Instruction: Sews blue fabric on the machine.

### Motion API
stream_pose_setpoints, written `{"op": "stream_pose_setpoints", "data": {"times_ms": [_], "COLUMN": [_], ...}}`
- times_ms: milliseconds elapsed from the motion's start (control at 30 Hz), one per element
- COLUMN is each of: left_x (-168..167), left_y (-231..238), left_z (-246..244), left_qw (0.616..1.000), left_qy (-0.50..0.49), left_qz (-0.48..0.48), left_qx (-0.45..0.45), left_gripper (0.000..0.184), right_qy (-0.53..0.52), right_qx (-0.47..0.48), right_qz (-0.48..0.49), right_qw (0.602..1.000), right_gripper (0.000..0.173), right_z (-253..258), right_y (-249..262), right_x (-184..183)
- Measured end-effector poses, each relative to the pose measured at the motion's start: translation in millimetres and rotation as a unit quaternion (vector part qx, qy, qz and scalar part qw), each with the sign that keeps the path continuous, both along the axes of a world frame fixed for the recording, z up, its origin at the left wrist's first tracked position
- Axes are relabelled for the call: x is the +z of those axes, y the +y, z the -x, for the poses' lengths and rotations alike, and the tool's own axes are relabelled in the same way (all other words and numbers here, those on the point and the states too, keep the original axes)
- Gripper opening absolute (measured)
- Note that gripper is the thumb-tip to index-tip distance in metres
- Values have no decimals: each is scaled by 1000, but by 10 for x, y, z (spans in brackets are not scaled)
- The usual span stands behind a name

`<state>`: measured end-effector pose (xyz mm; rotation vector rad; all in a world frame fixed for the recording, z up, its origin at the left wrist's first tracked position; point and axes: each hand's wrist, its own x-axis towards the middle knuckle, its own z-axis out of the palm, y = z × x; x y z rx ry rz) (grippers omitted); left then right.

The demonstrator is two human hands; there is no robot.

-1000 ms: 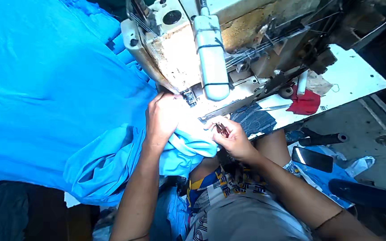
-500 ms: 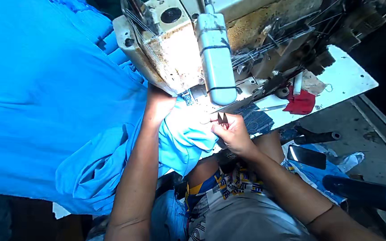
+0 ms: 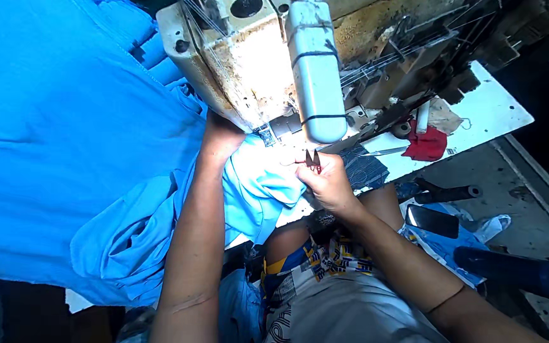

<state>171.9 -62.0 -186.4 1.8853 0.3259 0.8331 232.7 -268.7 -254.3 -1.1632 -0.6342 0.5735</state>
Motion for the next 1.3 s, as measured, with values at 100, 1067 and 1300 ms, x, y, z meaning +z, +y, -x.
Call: {"op": "stream_pose_setpoints", "data": {"times_ms": [100,1067,1300], "left_x": [-20,-343,293], "left_y": [76,-863,-1099], "left_z": [5,1539,1994], "left_qw": [998,860,848], "left_qy": [30,259,231], "left_qz": [-57,-436,-473], "left_qx": [0,55,56], "left_gripper": [59,55,38], "right_qy": [4,-83,-559], "right_qx": [7,80,-3], "right_qz": [6,18,108], "right_qw": [1000,993,822], "right_gripper": [8,9,38], "right_z": [10,-40,-35], "right_y": [-11,-111,-77], "right_x": [27,193,149]}}
